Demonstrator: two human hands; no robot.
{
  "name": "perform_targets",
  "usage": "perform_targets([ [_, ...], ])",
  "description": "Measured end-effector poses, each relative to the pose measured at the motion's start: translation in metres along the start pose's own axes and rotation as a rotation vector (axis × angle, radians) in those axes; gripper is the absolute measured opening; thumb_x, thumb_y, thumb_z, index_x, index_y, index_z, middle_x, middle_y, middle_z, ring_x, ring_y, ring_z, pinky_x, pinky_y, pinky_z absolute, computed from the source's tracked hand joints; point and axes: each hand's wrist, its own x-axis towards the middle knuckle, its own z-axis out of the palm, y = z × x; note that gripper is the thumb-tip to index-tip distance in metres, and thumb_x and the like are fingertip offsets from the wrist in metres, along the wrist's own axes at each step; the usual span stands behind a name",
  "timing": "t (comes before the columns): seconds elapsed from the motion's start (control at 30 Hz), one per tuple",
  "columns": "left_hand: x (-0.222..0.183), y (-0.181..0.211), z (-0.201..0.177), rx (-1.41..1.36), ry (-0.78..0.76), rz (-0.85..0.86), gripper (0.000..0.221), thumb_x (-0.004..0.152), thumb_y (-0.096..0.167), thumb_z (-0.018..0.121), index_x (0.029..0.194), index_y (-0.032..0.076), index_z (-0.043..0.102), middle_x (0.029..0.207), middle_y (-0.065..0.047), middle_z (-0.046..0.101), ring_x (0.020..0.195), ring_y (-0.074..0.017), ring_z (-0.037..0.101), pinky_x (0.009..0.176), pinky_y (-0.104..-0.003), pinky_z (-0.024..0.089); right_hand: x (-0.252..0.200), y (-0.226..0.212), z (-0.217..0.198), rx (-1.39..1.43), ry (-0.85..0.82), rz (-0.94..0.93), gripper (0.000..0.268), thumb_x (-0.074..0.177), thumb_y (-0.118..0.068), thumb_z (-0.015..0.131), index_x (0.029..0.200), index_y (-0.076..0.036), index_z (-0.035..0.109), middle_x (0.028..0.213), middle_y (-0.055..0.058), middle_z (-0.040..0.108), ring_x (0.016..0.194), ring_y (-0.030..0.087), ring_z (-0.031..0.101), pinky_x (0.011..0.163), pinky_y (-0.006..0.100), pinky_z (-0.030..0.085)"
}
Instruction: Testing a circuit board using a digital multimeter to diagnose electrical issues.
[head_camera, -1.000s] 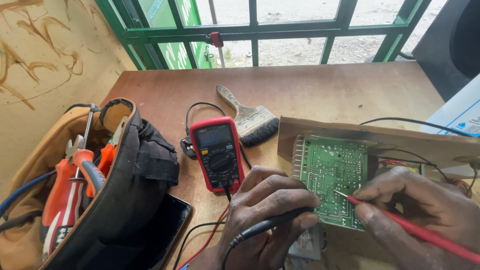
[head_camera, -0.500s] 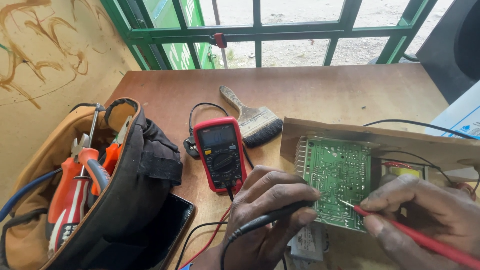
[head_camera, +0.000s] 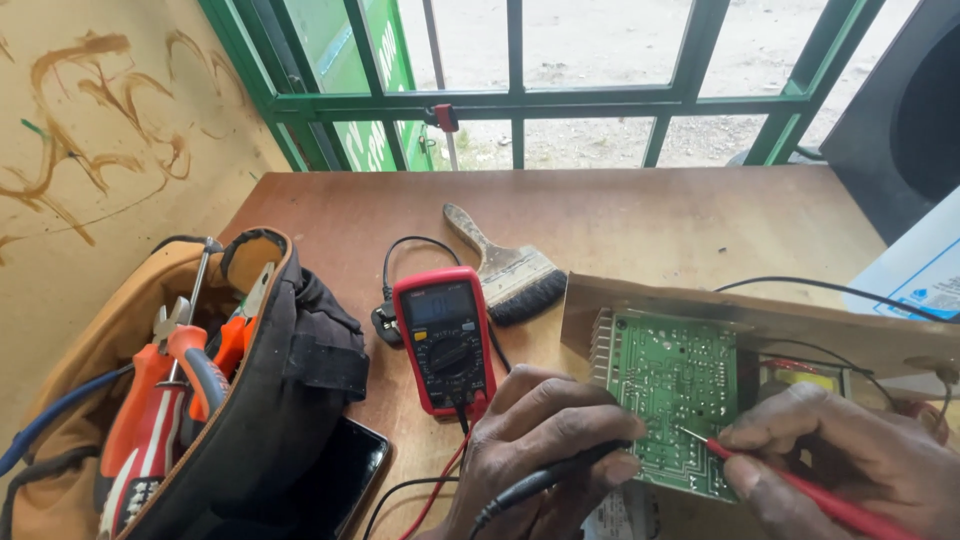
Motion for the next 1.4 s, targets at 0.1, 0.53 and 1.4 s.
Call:
perform_targets([
  [0.1,0.000,0.001,0.000,-0.026,0.003,0.007,0.031,0.105,0.035,0.053,0.106,0.009,0.071,0.098,-0.005,0.073,0.090,-0.0225,0.065,0.086,-0.035,0.050,-0.001,-0.003,0.000,0.112,-0.022,0.092,0.007,0.076,-0.011,0.078,0.081,-0.007,0.081,0.064,0.003,0.073,0.051,0.012,0.060,0.049,0.026,0.047],
  [0.53,0.001,0.004,-0.003,-0.005,0.003,0.011,0.024,0.103,0.030,0.058,0.104,0.009,0.071,0.096,-0.005,0.072,0.088,-0.0220,0.065,0.087,-0.034,0.051,-0.001,0.012,0.001,0.033,-0.040,0.063,0.011,0.071,-0.017,0.082,0.080,-0.011,0.082,0.062,0.001,0.072,0.052,0.012,0.060,0.050,0.028,0.048],
  [1.4,0.000,-0.001,-0.004,0.006,0.014,0.061,0.025,0.105,0.030,0.056,0.106,0.009,0.069,0.097,-0.006,0.073,0.088,-0.0233,0.069,0.087,-0.036,0.051,-0.006,0.027,0.002,-0.033,-0.070,0.117,0.012,0.063,-0.017,0.089,0.074,-0.011,0.088,0.060,0.002,0.071,0.054,0.014,0.063,0.050,0.032,0.049],
])
